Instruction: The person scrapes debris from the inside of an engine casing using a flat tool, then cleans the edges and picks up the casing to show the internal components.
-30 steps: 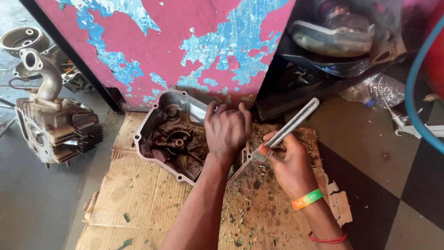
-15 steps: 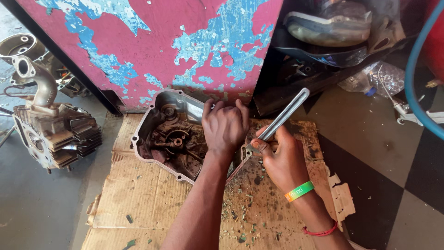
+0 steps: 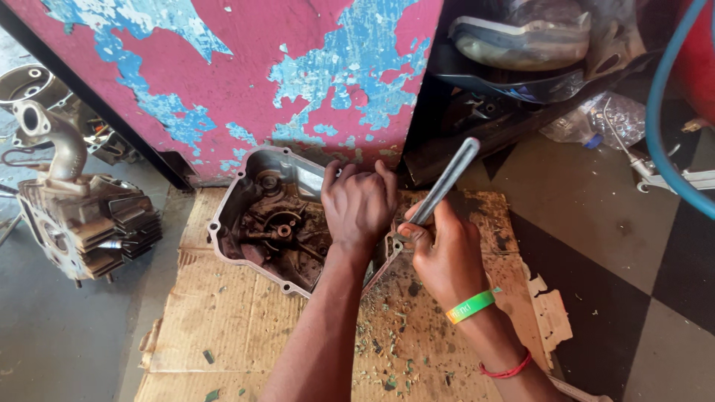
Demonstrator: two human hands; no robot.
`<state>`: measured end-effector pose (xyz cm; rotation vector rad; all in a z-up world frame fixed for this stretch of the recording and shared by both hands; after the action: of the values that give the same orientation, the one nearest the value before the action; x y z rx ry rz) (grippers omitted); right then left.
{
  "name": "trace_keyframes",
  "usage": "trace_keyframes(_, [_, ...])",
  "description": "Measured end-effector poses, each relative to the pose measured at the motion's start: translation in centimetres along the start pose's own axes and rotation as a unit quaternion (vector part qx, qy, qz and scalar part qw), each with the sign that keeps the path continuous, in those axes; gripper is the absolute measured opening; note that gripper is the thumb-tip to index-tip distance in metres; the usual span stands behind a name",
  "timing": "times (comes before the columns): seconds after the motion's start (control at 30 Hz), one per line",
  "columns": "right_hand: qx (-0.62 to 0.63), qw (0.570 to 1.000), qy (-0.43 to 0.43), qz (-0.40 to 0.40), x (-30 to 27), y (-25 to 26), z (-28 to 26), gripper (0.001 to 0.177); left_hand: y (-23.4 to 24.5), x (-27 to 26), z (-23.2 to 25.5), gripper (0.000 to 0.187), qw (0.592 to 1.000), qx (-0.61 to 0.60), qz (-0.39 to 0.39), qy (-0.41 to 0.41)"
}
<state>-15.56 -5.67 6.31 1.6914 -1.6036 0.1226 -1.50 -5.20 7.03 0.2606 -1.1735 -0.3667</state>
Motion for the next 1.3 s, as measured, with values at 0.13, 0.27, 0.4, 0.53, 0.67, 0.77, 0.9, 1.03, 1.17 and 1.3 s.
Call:
trace_keyframes(0.13, [0.037, 0.998, -0.042, -0.035, -0.5, 0.0, 0.5, 0.026, 0.3, 0.2, 0.3, 0.045, 1.0, -0.013, 0.009, -0.008])
trace_keyframes(0.27, [0.02, 1.0, -0.011, -0.017, -0.3, 0.3, 0.2, 0.025, 0.1, 0.1, 0.5, 0.046, 1.0, -0.015, -0.006, -0.01])
trace_keyframes(0.4, [0.024, 0.999, -0.027, -0.016, -0.9, 0.4, 0.5, 0.026, 0.2, -0.1, 0.5, 0.046, 1.0, -0.03, -0.009, -0.002])
trace_keyframes(0.53, [0.036, 0.998, -0.038, -0.023, -0.4, 0.3, 0.3, 0.025, 0.0, 0.3, 0.5, 0.047, 1.0, -0.001, -0.017, -0.003])
trace_keyframes(0.67, [-0.001, 1.0, 0.019, -0.012, -0.7, 0.5, -0.3, 0.03, 0.0, -0.2, 0.2, 0.045, 1.0, -0.009, -0.012, 0.007])
trace_keyframes(0.77, [0.004, 1.0, 0.023, -0.003, -0.6, 0.8, -0.6, 0.033, -0.3, 0.0, 0.4, 0.046, 1.0, 0.0, -0.026, 0.006])
trace_keyframes(0.9, [0.023, 1.0, -0.006, 0.006, -0.5, 0.2, 0.0, 0.027, 0.1, 0.1, 0.4, 0.045, 1.0, 0.018, 0.001, 0.009])
trace_keyframes(1.03, [-0.013, 0.999, 0.038, 0.018, -0.9, 0.8, -0.6, 0.023, 0.5, 0.3, 0.4, 0.042, 1.0, -0.018, 0.005, -0.003])
trace_keyframes(1.17, [0.022, 0.999, -0.026, 0.003, -0.6, 0.3, 0.3, 0.024, 0.4, 0.5, 0.6, 0.043, 1.0, -0.005, 0.0, -0.003])
trace_keyframes(1.3, [-0.019, 0.999, 0.021, 0.038, -0.4, 0.3, -0.3, 0.019, 0.5, 0.4, 0.2, 0.043, 1.0, -0.008, 0.008, -0.004])
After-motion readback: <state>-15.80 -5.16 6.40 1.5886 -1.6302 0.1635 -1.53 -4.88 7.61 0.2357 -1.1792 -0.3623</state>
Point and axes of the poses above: each hand's wrist, its own x-axis towards the middle knuckle, its own y-axis out of the back of the hand, z = x × y, the point moved 9 cm from there along x, towards the middle knuckle, and after that the axes turned 11 degrees about z, right-handed, at the moved point
